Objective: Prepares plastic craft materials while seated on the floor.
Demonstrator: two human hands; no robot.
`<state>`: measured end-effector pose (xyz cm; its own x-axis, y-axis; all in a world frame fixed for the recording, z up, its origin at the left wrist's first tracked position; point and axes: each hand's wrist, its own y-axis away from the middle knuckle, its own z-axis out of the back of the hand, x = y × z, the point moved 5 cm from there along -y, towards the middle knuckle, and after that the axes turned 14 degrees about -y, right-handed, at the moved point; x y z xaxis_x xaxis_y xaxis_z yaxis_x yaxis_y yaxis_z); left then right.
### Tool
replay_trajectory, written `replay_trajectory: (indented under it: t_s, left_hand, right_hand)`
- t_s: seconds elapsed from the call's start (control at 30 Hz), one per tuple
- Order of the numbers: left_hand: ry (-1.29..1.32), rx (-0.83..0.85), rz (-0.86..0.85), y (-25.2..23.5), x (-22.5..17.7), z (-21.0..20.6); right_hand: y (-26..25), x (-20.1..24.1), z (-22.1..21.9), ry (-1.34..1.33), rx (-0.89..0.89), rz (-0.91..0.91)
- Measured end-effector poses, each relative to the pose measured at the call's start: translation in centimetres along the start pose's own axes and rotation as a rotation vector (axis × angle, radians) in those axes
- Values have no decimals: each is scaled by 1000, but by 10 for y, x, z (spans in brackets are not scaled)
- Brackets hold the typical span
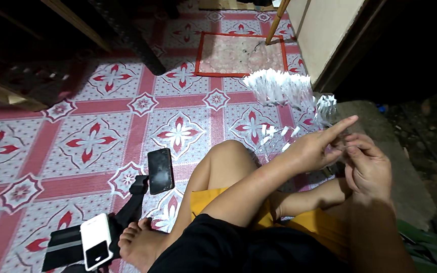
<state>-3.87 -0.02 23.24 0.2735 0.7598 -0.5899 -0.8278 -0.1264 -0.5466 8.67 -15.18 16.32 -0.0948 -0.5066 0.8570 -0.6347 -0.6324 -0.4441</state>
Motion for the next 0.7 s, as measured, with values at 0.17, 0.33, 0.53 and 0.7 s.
replay_trajectory:
  t_s: [0.17,0.33,0.53,0.7]
  left_hand:
    - [27,170,98,4,15,-17]
    - [164,242,80,8,28,-7]
    - [-101,465,268,29,82,-33]
    - [-494,1024,147,113,262,-219]
  right_hand:
    - [-5,28,0,-82,76,59]
    - [-7,51,9,-173,40,65]
    - [-7,35,12,-260,20,40]
    - [-11,36,3,-309,-29,-7]
